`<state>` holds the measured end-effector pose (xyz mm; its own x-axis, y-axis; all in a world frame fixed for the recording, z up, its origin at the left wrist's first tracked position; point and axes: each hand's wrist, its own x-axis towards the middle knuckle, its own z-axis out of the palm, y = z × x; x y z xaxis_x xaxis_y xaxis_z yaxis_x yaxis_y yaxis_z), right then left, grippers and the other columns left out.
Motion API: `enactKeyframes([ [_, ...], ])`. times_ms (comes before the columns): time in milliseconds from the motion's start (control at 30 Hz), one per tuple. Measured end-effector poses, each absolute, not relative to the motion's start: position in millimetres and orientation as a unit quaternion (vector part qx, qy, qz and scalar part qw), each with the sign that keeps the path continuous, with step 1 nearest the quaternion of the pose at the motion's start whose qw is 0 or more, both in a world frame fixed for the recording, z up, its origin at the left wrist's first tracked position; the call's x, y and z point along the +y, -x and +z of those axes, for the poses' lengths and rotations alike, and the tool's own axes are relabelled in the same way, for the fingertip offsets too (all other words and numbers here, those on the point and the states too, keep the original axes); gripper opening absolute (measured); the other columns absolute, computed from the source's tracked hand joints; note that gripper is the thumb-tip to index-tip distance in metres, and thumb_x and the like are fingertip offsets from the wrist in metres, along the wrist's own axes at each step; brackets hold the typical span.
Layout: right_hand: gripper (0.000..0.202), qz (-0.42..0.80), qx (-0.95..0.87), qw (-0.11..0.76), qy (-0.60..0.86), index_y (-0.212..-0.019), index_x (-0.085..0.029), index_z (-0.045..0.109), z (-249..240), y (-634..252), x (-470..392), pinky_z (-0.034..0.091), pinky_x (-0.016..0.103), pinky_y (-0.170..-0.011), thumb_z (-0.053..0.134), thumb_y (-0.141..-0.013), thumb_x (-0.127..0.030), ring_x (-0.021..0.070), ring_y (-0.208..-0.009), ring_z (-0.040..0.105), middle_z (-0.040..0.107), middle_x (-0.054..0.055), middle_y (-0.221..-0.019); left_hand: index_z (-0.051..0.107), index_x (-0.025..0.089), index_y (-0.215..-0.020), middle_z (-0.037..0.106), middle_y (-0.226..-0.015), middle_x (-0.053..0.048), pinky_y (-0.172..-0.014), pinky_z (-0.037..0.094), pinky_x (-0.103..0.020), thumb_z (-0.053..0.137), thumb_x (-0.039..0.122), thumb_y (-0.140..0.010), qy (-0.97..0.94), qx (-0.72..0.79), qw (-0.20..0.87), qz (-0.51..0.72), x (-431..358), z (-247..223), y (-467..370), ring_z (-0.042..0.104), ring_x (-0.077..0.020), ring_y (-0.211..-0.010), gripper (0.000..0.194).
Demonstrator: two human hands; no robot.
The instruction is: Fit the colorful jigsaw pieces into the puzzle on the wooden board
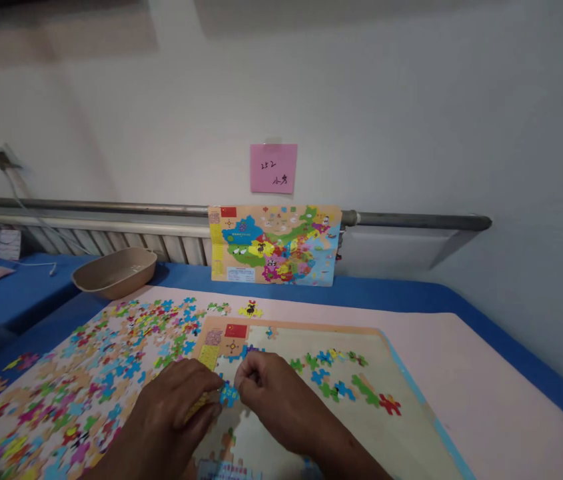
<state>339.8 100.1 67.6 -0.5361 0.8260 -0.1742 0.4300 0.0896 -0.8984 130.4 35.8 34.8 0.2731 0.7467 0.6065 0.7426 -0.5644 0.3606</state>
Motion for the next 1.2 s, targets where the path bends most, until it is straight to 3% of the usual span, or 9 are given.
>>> enactKeyframes([
  [200,0.014,0.522,-0.717,0.204,0.414,-0.087,-0.015,0.063,67,-338,96,0.032,0.03,-0.06,0.056,-0.098,-0.011,0.0131,-0.069,0.044,0.054,-0.004,-0.074,0.066,0.025,-0.106,0.072,-0.091,-0.001,-0.072,0.048,-0.036,0.054,0.013,-0.101,-0.795,0.468,0.001,0.386,28,36,-129,0.067,-0.0198,-0.082,0.018],
  [333,0.015,0.547,-0.707,0.252,0.372,-0.098,-0.017,0.067,63,-339,92,0.038,0.032,-0.066,0.056,-0.1,-0.027,0.0167,-0.074,0.05,0.058,-0.001,-0.081,0.065,0.025,-0.103,0.072,-0.088,0.0,-0.073,0.048,-0.035,0.056,0.01,-0.099,-0.78,0.474,-0.015,0.407,27,37,-127,0.067,-0.0184,-0.08,0.018],
  [433,0.019,0.475,-0.753,0.264,0.373,-0.109,-0.022,0.069,60,-340,89,0.046,0.037,-0.081,0.06,-0.094,-0.029,0.0219,-0.092,0.06,0.067,0.003,-0.101,0.064,0.024,-0.101,0.071,-0.086,0.001,-0.071,0.047,-0.035,0.057,0.008,-0.097,-0.775,0.478,-0.025,0.413,29,35,-126,0.067,-0.0182,-0.078,0.018],
  [567,0.033,0.338,-0.832,0.259,0.355,-0.119,-0.024,0.065,53,-341,87,0.044,0.044,-0.094,0.065,-0.086,-0.017,0.0264,-0.108,0.058,0.064,0.005,-0.12,0.064,0.024,-0.102,0.071,-0.086,0.001,-0.071,0.046,-0.036,0.057,0.009,-0.099,-0.775,0.479,-0.027,0.412,31,33,-124,0.066,-0.0188,-0.078,0.016],
  [733,0.033,0.27,-0.863,0.283,0.319,-0.119,-0.025,0.06,45,-343,90,0.041,0.045,-0.093,0.067,-0.09,-0.01,0.0274,-0.108,0.055,0.062,0.003,-0.117,0.063,0.024,-0.101,0.071,-0.087,0.0,-0.072,0.047,-0.037,0.057,0.01,-0.098,-0.769,0.484,-0.024,0.417,31,28,-123,0.066,-0.0198,-0.079,0.016],
  [1033,0.035,0.191,-0.895,0.274,0.296,-0.114,-0.022,0.058,42,-342,92,0.039,0.044,-0.088,0.071,-0.087,-0.005,0.0283,-0.1,0.053,0.065,0.005,-0.113,0.065,0.024,-0.104,0.071,-0.088,-0.002,-0.073,0.048,-0.039,0.056,0.01,-0.098,-0.774,0.49,-0.031,0.399,33,15,-125,0.066,-0.0216,-0.081,0.017],
  [1200,0.018,0.185,-0.872,0.302,0.338,-0.115,-0.022,0.062,51,-361,111,0.044,0.046,-0.089,0.061,-0.099,-0.014,0.0285,-0.104,0.058,0.066,0.008,-0.113,0.065,0.023,-0.102,0.07,-0.088,-0.003,-0.073,0.047,-0.04,0.054,0.011,-0.097,-0.779,0.496,-0.025,0.383,34,10,-124,0.065,-0.0231,-0.08,0.017],
])
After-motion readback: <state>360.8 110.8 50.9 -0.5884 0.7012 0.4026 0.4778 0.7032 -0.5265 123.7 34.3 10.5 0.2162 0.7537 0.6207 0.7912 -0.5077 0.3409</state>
